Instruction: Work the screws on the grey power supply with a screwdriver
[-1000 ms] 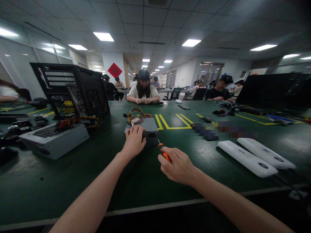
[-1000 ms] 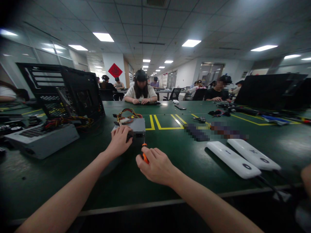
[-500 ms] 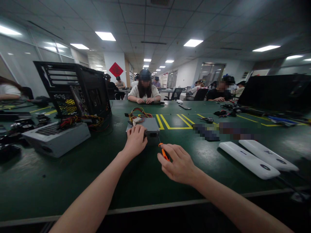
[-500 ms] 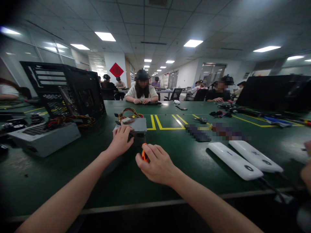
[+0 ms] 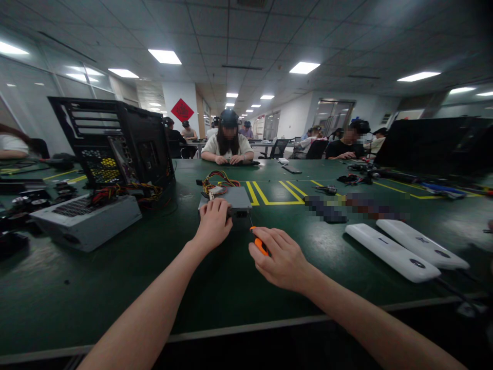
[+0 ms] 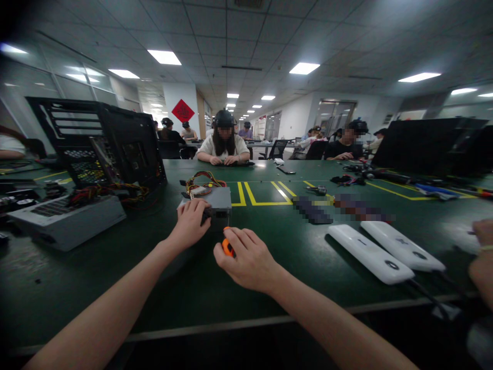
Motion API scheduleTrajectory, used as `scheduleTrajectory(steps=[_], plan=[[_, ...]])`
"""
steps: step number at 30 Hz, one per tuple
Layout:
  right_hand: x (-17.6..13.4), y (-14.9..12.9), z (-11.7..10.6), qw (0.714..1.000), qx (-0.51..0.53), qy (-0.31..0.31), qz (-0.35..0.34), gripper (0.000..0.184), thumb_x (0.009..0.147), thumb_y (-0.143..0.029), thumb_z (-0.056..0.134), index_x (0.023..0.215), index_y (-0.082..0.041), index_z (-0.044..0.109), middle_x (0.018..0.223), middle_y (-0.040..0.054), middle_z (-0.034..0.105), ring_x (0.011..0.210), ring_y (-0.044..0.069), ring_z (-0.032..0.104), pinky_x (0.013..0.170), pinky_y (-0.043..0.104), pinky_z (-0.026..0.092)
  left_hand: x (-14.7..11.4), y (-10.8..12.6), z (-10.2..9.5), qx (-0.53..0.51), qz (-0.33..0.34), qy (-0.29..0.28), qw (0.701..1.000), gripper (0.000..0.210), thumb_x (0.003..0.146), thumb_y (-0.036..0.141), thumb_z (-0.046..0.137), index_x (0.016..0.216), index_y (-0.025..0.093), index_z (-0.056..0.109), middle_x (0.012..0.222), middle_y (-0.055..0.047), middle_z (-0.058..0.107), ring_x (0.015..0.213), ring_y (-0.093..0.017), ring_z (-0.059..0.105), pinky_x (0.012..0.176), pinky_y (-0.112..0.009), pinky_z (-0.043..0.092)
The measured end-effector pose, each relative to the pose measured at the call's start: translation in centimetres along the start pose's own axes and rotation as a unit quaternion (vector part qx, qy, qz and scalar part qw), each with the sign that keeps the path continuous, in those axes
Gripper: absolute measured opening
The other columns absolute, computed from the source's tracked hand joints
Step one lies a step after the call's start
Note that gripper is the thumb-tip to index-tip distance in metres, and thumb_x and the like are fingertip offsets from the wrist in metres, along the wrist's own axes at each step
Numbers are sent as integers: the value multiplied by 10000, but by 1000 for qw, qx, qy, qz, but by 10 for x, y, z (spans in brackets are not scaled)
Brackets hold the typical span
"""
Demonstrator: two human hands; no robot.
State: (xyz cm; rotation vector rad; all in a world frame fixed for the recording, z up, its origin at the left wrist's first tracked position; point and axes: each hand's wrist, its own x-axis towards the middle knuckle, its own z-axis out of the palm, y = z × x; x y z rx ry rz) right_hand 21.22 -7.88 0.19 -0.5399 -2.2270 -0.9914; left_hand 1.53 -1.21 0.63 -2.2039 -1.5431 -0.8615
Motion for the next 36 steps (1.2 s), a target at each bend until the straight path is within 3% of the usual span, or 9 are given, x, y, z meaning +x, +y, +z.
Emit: scheduleTrajectory(steps=[7,15,21,25,31,36], plan=[[-4,5,2,1000,-27,11,-3,234,796,-103,519,1006,-201,481,976,111,605,868,184,593,740,320,482,0,0,0,-2,-1,-4,1000,284,747,178,476,1031,196,481,1113,-90,500,1062,-259,428,886,-409,305],[0,3,0,1000,15,1,-8,236,826,-146,451,1060,-179,454,1129,155,531,1064,234,531,798,361,489,0,-2,3,8,9,12,1000,277,749,188,480,1025,191,482,1098,-84,506,1038,-256,439,876,-402,309],[0,6,-1,999,-15,28,4,183,822,-104,482,979,-199,484,1062,118,583,991,202,580,763,318,505,0,-1,2,2,2,3,1000,276,746,188,487,1022,191,481,1109,-87,498,1049,-257,434,880,-405,308],[2,4,-3,1000,9,18,-1,154,835,-121,442,978,-168,477,1093,160,571,1062,236,549,798,353,499,0,0,1,0,0,0,1000,276,748,187,485,1023,194,484,1110,-90,499,1054,-255,431,885,-401,304],[-2,7,-2,999,-21,26,-7,183,852,-124,458,1020,-195,468,1101,158,582,1015,213,583,653,244,505,0,-1,1,-4,-2,-2,1000,283,747,184,486,1030,194,485,1110,-90,494,1051,-255,430,888,-406,300],[-3,4,1,1000,-16,12,8,173,844,-143,478,1011,-187,468,1067,145,596,1058,235,557,741,307,507,0,0,1,-6,-4,-3,1000,283,747,186,483,1030,195,484,1111,-90,490,1048,-253,431,887,-404,301]])
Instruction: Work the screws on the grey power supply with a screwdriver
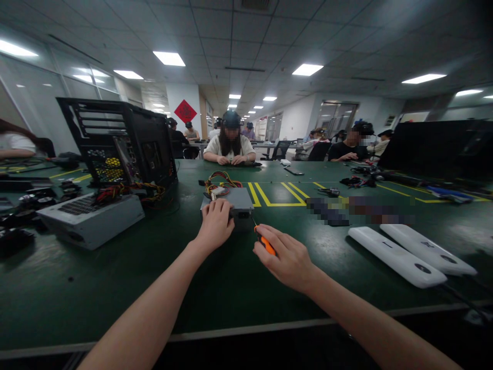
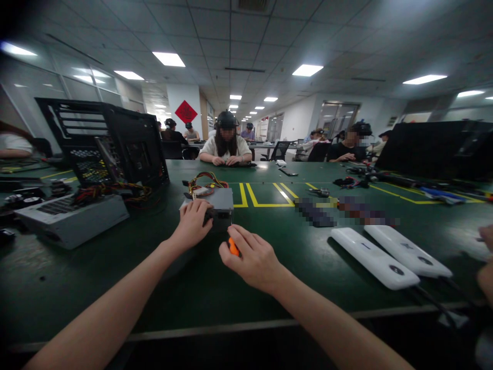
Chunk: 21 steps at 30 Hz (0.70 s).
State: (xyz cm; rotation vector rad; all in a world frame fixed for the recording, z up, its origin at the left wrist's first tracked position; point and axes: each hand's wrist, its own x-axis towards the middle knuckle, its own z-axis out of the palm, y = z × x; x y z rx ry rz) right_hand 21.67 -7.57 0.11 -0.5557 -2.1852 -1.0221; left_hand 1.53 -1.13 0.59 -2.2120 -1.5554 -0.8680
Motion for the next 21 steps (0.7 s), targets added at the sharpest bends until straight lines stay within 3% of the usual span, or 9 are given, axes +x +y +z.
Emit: scheduleTrajectory(steps=[4,13,21], plan=[[2,-1,-3,1000,19,-15,-12,243,858,-136,427,1100,-159,444,1137,196,544,1081,253,539,751,317,507,0,0,0,5,4,3,1000,277,752,192,477,1029,188,483,1108,-94,493,1043,-256,433,884,-408,302],[4,0,-4,1000,-8,-1,-7,145,842,-140,449,969,-193,496,1008,127,610,972,217,593,675,277,505,0,0,-1,1,1,-2,1000,287,747,197,485,1035,194,480,1116,-91,486,1051,-253,427,898,-412,297],[-1,2,-1,1000,-16,0,0,195,845,-139,464,1031,-196,479,1006,120,602,917,188,597,702,269,485,-1,-1,1,11,9,7,1000,280,749,195,482,1028,194,481,1109,-84,495,1040,-252,435,885,-404,310]])
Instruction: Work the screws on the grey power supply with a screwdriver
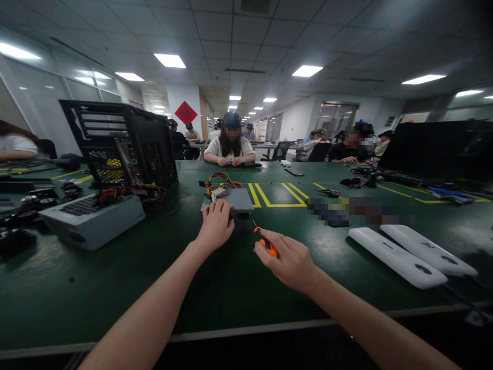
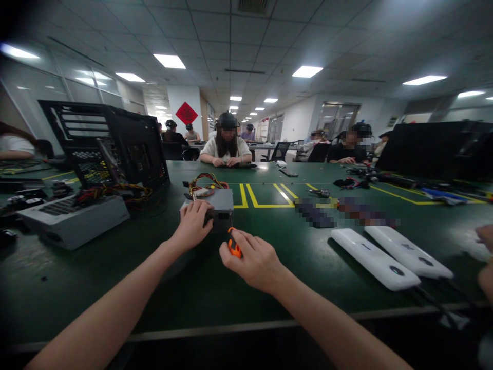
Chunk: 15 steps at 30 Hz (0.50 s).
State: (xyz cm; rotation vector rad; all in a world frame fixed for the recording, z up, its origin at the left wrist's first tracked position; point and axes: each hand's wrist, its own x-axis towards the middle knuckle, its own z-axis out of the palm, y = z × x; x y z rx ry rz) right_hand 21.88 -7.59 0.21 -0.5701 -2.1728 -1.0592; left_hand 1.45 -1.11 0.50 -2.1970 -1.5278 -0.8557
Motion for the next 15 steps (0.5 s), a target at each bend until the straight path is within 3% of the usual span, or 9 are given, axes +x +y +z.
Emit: scheduleTrajectory(steps=[4,9,12,15], plan=[[2,-1,0,1000,-18,11,21,114,835,-227,531,934,-183,497,885,95,619,719,163,594,590,256,450,0,0,-1,-1,-1,-3,1000,279,751,202,485,1029,190,482,1107,-84,493,1038,-252,435,883,-407,311],[3,-4,-1,1000,2,7,30,233,831,-188,434,1050,-122,479,996,169,577,813,214,572,653,320,453,0,-1,0,-2,0,-1,1000,284,752,200,487,1036,192,479,1110,-82,494,1038,-251,435,881,-405,313],[0,-2,1,1000,-5,9,-1,276,835,-146,449,1110,-145,464,975,133,588,794,183,563,669,296,431,0,0,1,-3,1,-1,1000,279,754,194,482,1033,189,476,1114,-84,494,1042,-249,433,882,-403,310],[0,0,1,1000,-25,17,-7,181,846,-211,511,1025,-192,497,890,81,606,690,142,536,625,267,386,0,-1,1,-2,2,-1,1000,270,754,197,484,1024,187,475,1108,-83,496,1040,-249,433,880,-401,309]])
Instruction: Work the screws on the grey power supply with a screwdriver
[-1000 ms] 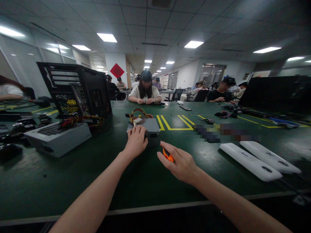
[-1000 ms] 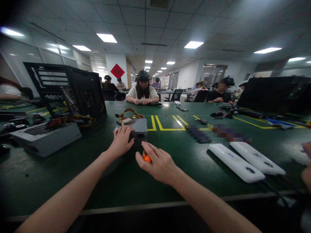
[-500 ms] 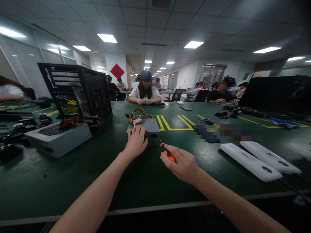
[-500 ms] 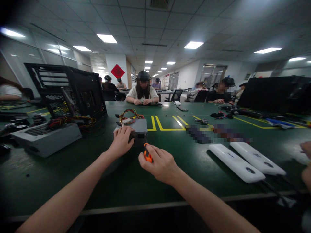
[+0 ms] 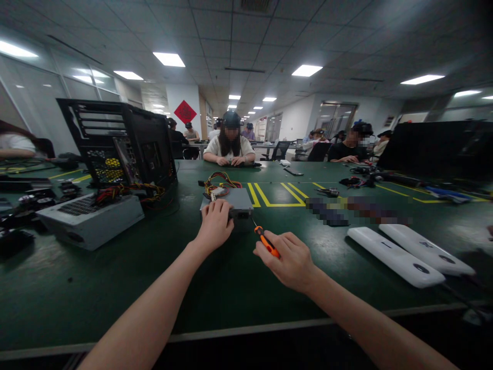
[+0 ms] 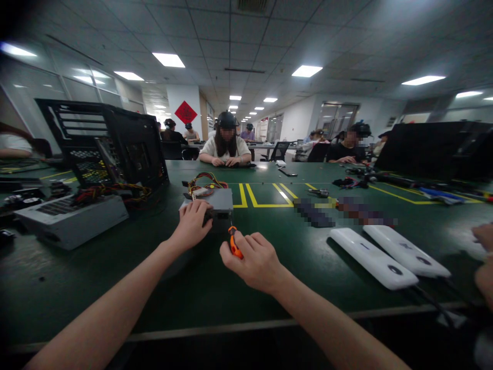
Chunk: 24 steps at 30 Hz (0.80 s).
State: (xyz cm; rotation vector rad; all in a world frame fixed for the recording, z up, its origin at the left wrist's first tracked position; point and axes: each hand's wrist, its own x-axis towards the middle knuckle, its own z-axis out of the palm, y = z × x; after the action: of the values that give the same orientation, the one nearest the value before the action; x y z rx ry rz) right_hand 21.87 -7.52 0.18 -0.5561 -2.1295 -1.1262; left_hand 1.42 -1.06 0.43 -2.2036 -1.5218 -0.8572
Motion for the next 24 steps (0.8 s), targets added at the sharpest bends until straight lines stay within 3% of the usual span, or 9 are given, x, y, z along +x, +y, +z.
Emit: scheduleTrajectory(steps=[5,12,18,24], plan=[[8,-1,-5,999,-26,6,37,147,841,-326,524,827,-180,529,622,1,533,558,128,445,574,276,312,0,-1,0,5,2,4,1000,271,755,197,481,1025,183,474,1109,-83,493,1036,-249,433,877,-401,310],[9,-5,-6,999,-5,-7,44,120,825,-214,443,885,-153,527,684,27,562,614,149,460,636,308,314,0,0,1,6,4,7,1000,273,755,199,486,1027,189,472,1101,-82,495,1033,-247,435,876,-399,306],[7,-2,-6,999,-34,0,42,181,867,-333,497,843,-159,541,590,-21,533,539,112,413,629,292,282,1,0,-1,1,4,4,1000,266,759,196,479,1025,191,469,1097,-80,498,1035,-249,434,871,-397,308],[10,-2,-9,997,-34,-2,69,342,862,-450,455,679,-170,527,568,-3,514,545,129,402,658,316,297,1,1,-1,0,-5,-5,1000,273,753,185,482,1026,191,471,1113,-86,496,1049,-250,429,880,-398,305]])
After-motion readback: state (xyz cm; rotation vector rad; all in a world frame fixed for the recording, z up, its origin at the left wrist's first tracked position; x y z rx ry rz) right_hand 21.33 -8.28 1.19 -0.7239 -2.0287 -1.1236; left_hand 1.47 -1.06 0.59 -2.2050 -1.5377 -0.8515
